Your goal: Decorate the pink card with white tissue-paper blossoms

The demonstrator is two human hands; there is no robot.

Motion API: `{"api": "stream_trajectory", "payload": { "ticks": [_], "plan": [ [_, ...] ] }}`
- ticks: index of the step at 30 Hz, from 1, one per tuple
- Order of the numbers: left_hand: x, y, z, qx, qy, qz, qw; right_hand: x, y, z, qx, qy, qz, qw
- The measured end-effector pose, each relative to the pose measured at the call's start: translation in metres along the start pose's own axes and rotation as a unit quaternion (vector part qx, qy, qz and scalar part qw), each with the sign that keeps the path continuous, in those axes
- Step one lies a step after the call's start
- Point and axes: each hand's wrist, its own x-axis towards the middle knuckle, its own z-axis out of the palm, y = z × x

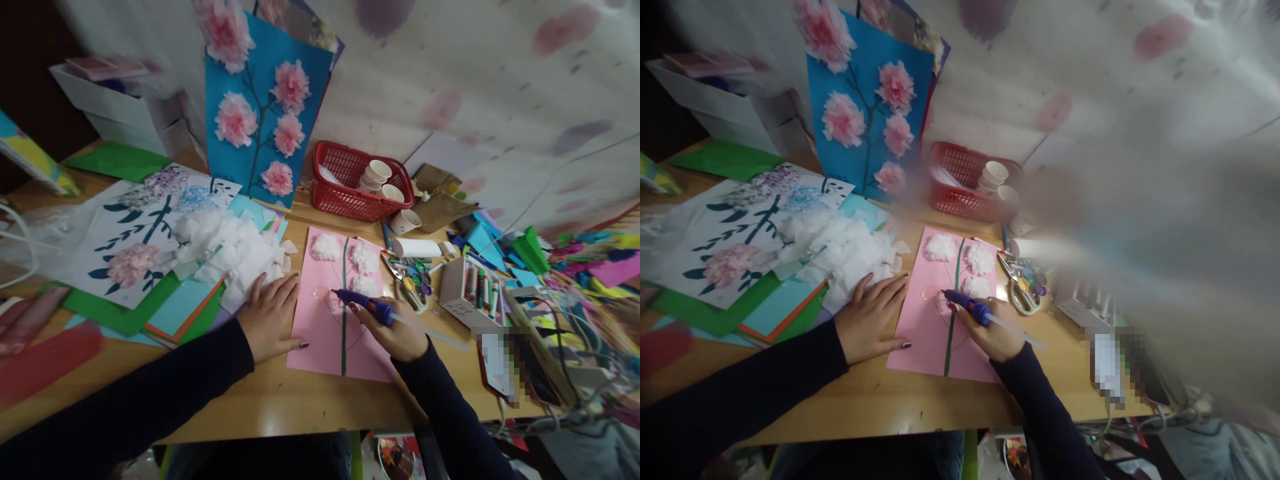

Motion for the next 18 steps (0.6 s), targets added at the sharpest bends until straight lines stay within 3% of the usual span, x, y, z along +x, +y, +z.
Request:
{"api": "stream_trajectory", "payload": {
  "ticks": [18],
  "plan": [
    [0.0,0.0,0.0,-0.023,0.007,0.004,1.0,0.016,-0.005,0.0,-0.003,-0.013,-0.021,1.0]
  ]
}}
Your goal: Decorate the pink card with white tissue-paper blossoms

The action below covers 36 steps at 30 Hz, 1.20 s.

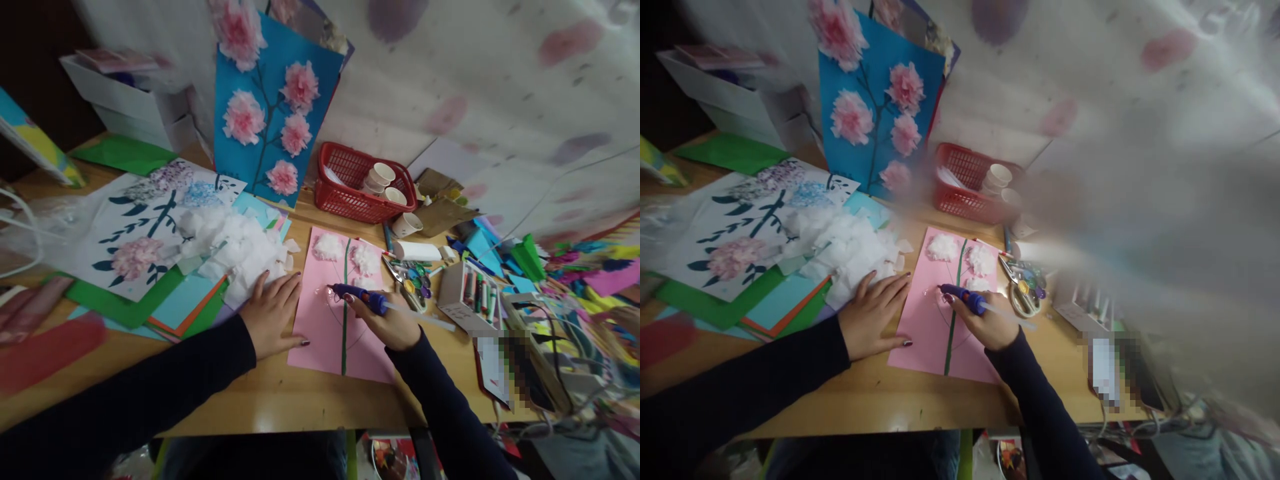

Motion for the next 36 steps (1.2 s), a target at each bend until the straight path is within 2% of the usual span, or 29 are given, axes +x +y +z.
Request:
{"api": "stream_trajectory", "payload": {
  "ticks": [11,24,30,36],
  "plan": [
    [0.0003,-0.0001,0.0023,-0.007,-0.002,-0.005,1.0,0.0101,-0.0028,0.0,0.011,0.008,-0.009,1.0],
    [0.0005,0.0001,0.0019,-0.006,0.0,-0.005,1.0,0.0074,-0.0071,-0.0005,0.043,0.0,0.054,0.998],
    [0.0007,0.0006,0.0011,-0.01,-0.01,-0.008,1.0,0.0088,-0.0049,0.0029,0.066,-0.002,0.021,0.998],
    [0.0006,0.0006,0.0001,-0.007,-0.008,-0.008,1.0,0.0081,-0.0052,0.0001,0.059,-0.004,0.023,0.998]
  ]
}}
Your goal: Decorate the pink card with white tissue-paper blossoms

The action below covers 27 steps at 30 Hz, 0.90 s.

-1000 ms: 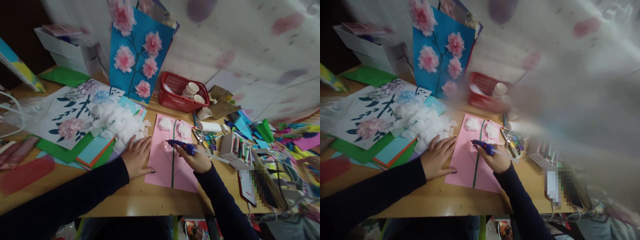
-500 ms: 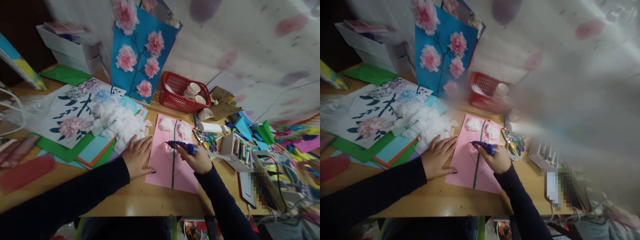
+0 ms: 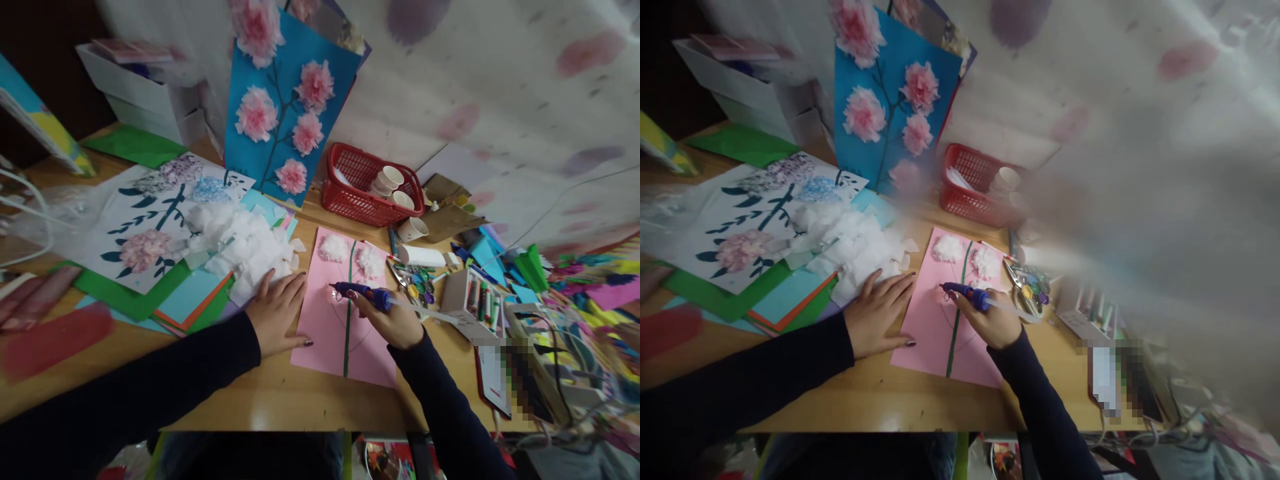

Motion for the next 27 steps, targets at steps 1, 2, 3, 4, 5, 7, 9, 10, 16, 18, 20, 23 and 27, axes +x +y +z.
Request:
{"api": "stream_trajectory", "payload": {
  "ticks": [1,2,3,4,5,7,9,10,16,18,20,23,27],
  "plan": [
    [0.0,0.0001,-0.0003,-0.001,0.0,-0.002,1.0,0.0,-0.0004,-0.0002,-0.003,0.004,-0.002,1.0],
    [0.0001,0.0003,-0.0005,-0.003,-0.001,-0.003,1.0,0.0,-0.0006,-0.0002,-0.005,0.009,-0.002,1.0],
    [0.0002,0.0004,-0.0007,-0.003,-0.001,-0.003,1.0,0.0002,-0.0007,-0.0001,-0.006,0.013,-0.003,1.0],
    [0.0004,0.0006,-0.0008,-0.004,-0.002,-0.003,1.0,0.0004,-0.0007,0.0001,-0.007,0.016,-0.005,1.0],
    [0.0005,0.0007,-0.0008,-0.004,-0.003,-0.002,1.0,0.0006,-0.0007,0.0003,-0.008,0.018,-0.007,1.0],
    [0.0007,0.0008,-0.0007,-0.005,-0.004,-0.001,1.0,0.0012,-0.0008,0.0008,-0.011,0.018,-0.009,1.0],
    [0.0007,0.0008,-0.0004,-0.006,-0.005,-0.002,1.0,0.0018,-0.0015,0.0014,-0.015,0.016,-0.007,1.0],
    [0.0007,0.0007,-0.0003,-0.006,-0.005,-0.002,1.0,0.0021,-0.0021,0.0019,-0.019,0.016,-0.004,1.0],
    [0.0007,0.0004,-0.0012,-0.002,-0.003,-0.003,1.0,0.0029,-0.0042,0.0071,-0.049,0.024,0.006,0.998],
    [0.0009,0.0004,-0.002,-0.006,-0.003,-0.003,1.0,0.0025,-0.0034,0.0084,-0.061,0.034,-0.009,0.998],
    [0.001,0.0004,-0.0024,-0.011,-0.003,-0.002,1.0,0.0018,-0.0028,0.0086,-0.066,0.038,-0.031,0.997],
    [0.0007,0.0002,-0.0019,-0.013,-0.003,-0.003,1.0,0.0003,-0.0034,0.0065,-0.062,0.037,-0.024,0.997],
    [0.0005,-0.0004,-0.0005,-0.009,-0.003,0.0,1.0,-0.0007,-0.0051,0.0016,-0.051,0.025,0.002,0.998]
  ]
}}
